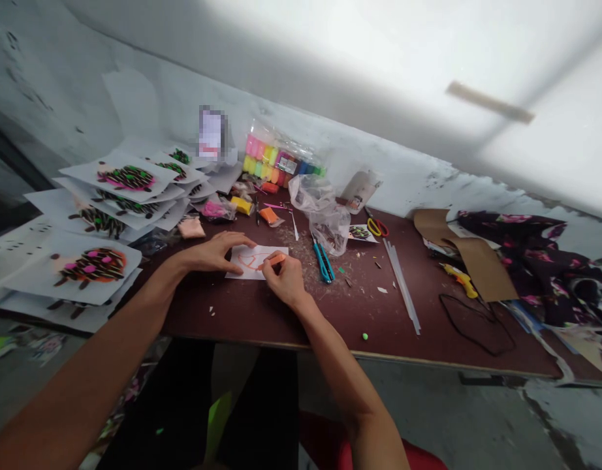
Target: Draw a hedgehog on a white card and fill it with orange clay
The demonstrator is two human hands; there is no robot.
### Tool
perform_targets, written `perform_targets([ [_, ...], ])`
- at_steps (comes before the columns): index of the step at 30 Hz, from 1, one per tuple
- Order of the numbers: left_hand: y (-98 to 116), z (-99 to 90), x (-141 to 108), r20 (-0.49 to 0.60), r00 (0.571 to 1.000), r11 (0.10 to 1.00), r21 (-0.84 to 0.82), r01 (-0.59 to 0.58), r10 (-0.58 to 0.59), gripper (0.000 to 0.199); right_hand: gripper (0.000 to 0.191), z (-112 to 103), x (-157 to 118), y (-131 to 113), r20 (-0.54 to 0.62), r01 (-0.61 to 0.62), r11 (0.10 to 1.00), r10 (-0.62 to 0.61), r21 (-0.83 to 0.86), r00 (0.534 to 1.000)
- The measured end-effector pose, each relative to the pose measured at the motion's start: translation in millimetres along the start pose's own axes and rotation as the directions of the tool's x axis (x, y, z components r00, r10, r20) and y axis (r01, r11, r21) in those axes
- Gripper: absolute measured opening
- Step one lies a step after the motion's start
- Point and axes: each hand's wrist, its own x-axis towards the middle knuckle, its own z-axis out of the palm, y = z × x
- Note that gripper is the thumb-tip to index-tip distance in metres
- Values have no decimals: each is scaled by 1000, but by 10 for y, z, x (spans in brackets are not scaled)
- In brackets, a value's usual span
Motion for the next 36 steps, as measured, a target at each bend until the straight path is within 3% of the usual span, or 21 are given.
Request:
perform_targets([
  [19, 12, -8, -9, 1, 1000, 1000, -15, 3, -3, 70, 27, -24, 7, 11, 13, -50, 999, 50, 4, 999],
  [25, -5, 0, -6, -3, 1000, 1000, -16, -2, 2, 69, 29, -30, 19, 57, -45, -33, 999, 35, 43, 998],
  [36, -3, 6, -7, -11, 1000, 1000, -25, -5, 4, 69, 28, -21, 20, 44, -30, -24, 999, 23, -26, 999],
])
